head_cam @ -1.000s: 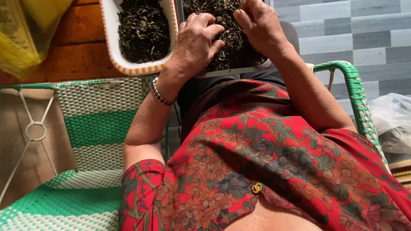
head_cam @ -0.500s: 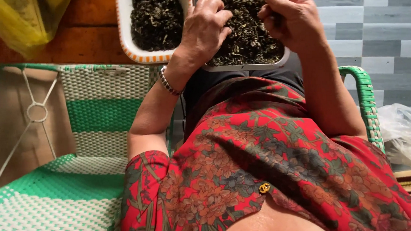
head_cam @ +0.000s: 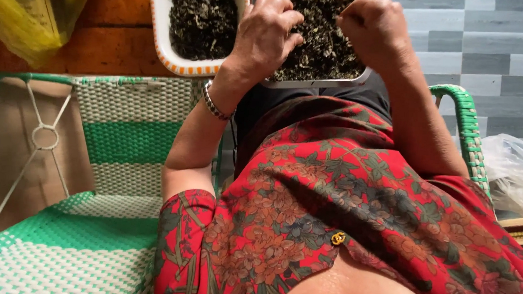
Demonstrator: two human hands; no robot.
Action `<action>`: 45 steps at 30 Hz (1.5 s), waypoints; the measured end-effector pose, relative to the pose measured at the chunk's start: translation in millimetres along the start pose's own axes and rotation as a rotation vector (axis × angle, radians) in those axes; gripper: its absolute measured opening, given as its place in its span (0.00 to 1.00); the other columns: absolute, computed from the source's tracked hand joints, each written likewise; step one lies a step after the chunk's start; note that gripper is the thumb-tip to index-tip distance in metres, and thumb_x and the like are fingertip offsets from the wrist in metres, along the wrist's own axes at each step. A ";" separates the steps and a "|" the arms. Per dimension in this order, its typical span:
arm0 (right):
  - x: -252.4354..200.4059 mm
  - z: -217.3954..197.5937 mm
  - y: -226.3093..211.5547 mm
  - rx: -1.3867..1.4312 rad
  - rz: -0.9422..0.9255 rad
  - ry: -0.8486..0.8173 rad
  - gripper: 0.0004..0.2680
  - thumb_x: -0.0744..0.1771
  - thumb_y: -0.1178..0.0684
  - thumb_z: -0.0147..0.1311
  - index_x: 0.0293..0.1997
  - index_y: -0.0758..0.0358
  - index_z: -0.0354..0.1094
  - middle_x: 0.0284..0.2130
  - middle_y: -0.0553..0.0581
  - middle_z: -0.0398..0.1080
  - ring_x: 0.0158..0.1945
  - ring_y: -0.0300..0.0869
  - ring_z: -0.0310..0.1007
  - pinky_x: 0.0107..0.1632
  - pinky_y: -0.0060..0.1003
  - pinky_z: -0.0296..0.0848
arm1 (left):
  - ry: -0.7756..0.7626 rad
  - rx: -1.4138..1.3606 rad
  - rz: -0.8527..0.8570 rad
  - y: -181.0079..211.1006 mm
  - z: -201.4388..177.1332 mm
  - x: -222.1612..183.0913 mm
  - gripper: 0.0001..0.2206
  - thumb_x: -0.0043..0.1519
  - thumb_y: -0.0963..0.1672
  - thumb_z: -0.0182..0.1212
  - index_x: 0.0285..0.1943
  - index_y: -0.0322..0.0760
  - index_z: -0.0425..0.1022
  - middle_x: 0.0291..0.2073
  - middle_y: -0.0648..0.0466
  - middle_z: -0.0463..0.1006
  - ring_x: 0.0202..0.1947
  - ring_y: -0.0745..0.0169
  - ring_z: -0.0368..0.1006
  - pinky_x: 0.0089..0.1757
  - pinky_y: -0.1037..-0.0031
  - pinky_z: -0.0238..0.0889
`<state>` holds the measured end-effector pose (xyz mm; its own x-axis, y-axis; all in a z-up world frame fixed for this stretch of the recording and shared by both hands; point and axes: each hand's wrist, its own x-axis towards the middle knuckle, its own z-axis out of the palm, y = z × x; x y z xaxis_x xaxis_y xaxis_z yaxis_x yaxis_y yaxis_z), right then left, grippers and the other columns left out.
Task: Manually sorting dried tea leaves to remove stems or impurities by transferring them between containers.
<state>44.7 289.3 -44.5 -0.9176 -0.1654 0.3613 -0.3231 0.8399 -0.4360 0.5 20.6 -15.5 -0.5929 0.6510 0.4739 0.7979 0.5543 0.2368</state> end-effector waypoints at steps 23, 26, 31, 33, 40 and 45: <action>4.9 -17.5 -17.5 0.688 0.359 -0.243 0.05 0.70 0.58 0.56 0.36 0.57 0.67 0.24 0.40 0.58 0.26 0.27 0.50 0.29 0.28 0.45 | -0.147 -0.070 -0.004 14.5 0.8 0.0 0.11 0.54 0.50 0.77 0.38 0.44 0.84 0.47 0.51 0.73 0.49 0.45 0.64 0.44 0.52 0.60; 8.5 -34.0 -39.1 0.927 0.579 -0.243 0.07 0.70 0.54 0.55 0.32 0.51 0.62 0.19 0.41 0.53 0.20 0.27 0.50 0.23 0.27 0.43 | -0.189 -0.111 0.078 28.7 -10.2 3.6 0.21 0.50 0.54 0.84 0.41 0.45 0.80 0.54 0.45 0.71 0.56 0.40 0.64 0.47 0.49 0.59; 9.4 -42.5 -50.7 1.376 0.624 -0.312 0.08 0.69 0.47 0.56 0.36 0.55 0.63 0.25 0.48 0.56 0.20 0.33 0.53 0.22 0.27 0.48 | -0.434 -0.086 -0.129 45.1 -13.2 6.7 0.49 0.34 0.60 0.86 0.62 0.43 0.63 0.73 0.36 0.43 0.75 0.31 0.32 0.66 0.34 0.21; 10.4 -40.3 -47.4 1.506 0.615 -0.362 0.07 0.68 0.47 0.57 0.37 0.55 0.64 0.26 0.48 0.56 0.21 0.33 0.52 0.23 0.26 0.49 | -0.412 -0.090 -0.132 43.4 -15.7 3.5 0.48 0.38 0.60 0.85 0.63 0.43 0.62 0.73 0.36 0.43 0.75 0.32 0.31 0.66 0.35 0.20; 8.4 -22.5 -23.8 1.993 0.599 -0.576 0.05 0.69 0.50 0.52 0.43 0.57 0.68 0.31 0.48 0.59 0.27 0.35 0.56 0.30 0.30 0.56 | -0.179 0.099 -0.149 29.5 -4.7 2.4 0.43 0.45 0.66 0.81 0.57 0.43 0.64 0.57 0.46 0.63 0.62 0.41 0.57 0.64 0.40 0.35; 36.2 -16.1 -30.2 1.659 0.643 -0.503 0.07 0.65 0.44 0.57 0.39 0.51 0.66 0.29 0.44 0.62 0.25 0.30 0.57 0.25 0.23 0.52 | -0.067 0.199 -0.132 28.9 12.5 1.8 0.37 0.49 0.66 0.77 0.53 0.47 0.67 0.49 0.50 0.68 0.52 0.44 0.63 0.58 0.50 0.46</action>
<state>25.0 266.3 -5.0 -0.8497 -0.4454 -0.2823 0.4790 -0.4281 -0.7663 21.1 44.3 -18.4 -0.7021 0.5953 0.3907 0.6796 0.7241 0.1179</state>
